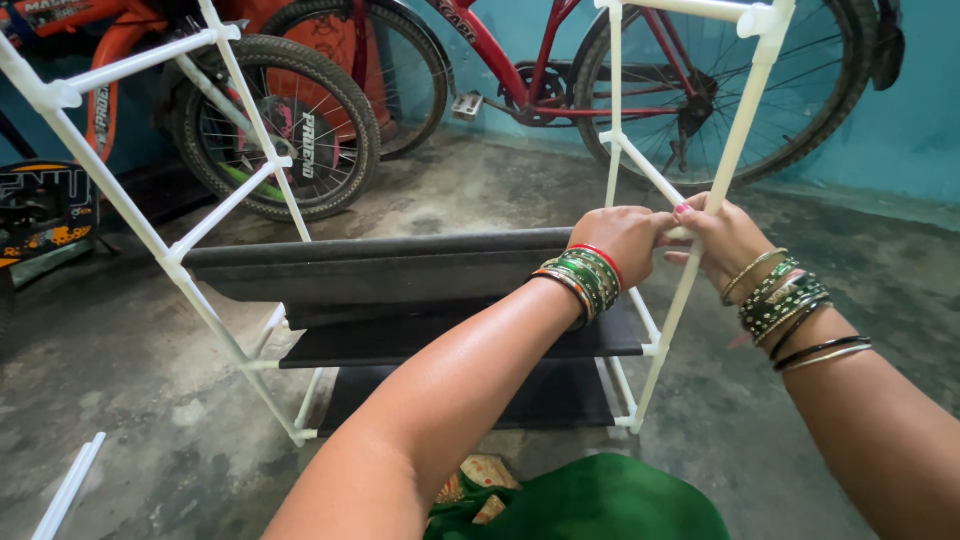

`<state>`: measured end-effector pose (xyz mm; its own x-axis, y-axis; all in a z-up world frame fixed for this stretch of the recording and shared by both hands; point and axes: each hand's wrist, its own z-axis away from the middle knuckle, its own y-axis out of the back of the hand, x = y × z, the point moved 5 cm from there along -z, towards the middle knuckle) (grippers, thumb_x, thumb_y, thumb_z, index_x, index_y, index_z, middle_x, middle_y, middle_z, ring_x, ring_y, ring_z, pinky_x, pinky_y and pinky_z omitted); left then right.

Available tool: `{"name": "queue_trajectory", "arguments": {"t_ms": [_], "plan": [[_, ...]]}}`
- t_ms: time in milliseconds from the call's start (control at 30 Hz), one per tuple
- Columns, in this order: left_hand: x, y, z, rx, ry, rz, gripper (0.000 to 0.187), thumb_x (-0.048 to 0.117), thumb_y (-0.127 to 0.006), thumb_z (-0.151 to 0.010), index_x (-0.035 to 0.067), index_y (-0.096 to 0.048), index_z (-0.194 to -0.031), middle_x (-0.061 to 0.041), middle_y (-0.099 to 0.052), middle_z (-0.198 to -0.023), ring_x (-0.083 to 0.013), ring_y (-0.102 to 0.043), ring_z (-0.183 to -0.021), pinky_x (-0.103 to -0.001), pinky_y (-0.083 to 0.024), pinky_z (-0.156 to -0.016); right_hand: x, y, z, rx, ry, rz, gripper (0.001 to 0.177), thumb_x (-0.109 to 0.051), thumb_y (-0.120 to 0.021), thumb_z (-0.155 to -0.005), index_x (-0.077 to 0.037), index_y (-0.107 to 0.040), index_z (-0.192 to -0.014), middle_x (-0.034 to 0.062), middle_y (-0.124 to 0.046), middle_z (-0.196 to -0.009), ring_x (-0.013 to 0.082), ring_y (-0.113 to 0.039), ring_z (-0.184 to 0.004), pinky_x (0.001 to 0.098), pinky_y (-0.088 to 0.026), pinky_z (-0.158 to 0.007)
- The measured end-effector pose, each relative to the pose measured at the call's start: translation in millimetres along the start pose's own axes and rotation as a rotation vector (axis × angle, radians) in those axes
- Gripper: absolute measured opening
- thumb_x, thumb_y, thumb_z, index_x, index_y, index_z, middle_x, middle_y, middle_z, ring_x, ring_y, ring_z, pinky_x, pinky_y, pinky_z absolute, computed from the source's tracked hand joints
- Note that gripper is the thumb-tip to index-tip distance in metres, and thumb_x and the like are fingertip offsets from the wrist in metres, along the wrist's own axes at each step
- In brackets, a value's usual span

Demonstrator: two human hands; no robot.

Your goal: The person assembles a white PVC shelving unit by inserting black fabric shelves into the frame. They pick up each shelf from the floor, thread it onto the horizontal supports, and adjust it into place.

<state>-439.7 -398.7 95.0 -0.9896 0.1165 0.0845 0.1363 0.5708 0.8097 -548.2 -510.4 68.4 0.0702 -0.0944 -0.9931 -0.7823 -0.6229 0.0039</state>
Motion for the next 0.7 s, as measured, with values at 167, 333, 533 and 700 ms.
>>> {"name": "queue_trajectory", "arguments": {"t_ms": [167,333,533,700], "plan": [[-2.2,4.0,-0.7,0.004,-0.038,0.015,0.031,0.026,-0.061,-0.094,0.029,-0.069,-0.124,-0.006,-0.075,-0.099,-0.0284,-0.073,-0.095,-0.044,-0.057,-0.079,2.3,6.2,-9.2,0.022,0.002,0.104,0.02,-0.022,-0.056,-0.101,-0.006,-0.055,-0.114,0.0094,-0.067,-0.105,0.0236,-0.068,-0.095,0.0412,-0.058,-0.082],[3.3,23.9,21.8,0.17,-0.111,-0.022,0.041,0.039,-0.062,-0.095,0.02,-0.066,-0.131,-0.008,-0.074,-0.094,-0.0303,-0.071,-0.09,-0.045,-0.054,-0.077,8.7,10.1,-17.0,0.084,0.141,0.16,0.028,-0.025,-0.057,-0.104,-0.002,-0.059,-0.121,0.0086,-0.068,-0.109,0.0197,-0.067,-0.098,0.0399,-0.059,-0.078],[-30.5,65.0,86.9,0.414,-0.044,-0.253,0.042,0.045,-0.062,-0.097,0.012,-0.07,-0.122,-0.006,-0.074,-0.095,-0.0268,-0.068,-0.097,-0.044,-0.046,-0.091,21.4,21.1,-28.5,0.119,0.263,0.297,0.034,-0.023,-0.055,-0.105,0.004,-0.057,-0.127,0.0182,-0.074,-0.107,0.0237,-0.072,-0.094,0.0384,-0.054,-0.073],[-112.6,113.3,157.5,0.447,0.098,-0.421,0.042,0.046,-0.057,-0.099,0.011,-0.072,-0.118,-0.009,-0.073,-0.111,-0.0282,-0.062,-0.117,-0.057,-0.035,-0.11,23.1,25.6,-36.3,0.181,0.377,0.331,0.036,-0.02,-0.059,-0.106,0.007,-0.057,-0.128,0.0216,-0.072,-0.106,0.0263,-0.073,-0.092,0.0372,-0.058,-0.079]]}}
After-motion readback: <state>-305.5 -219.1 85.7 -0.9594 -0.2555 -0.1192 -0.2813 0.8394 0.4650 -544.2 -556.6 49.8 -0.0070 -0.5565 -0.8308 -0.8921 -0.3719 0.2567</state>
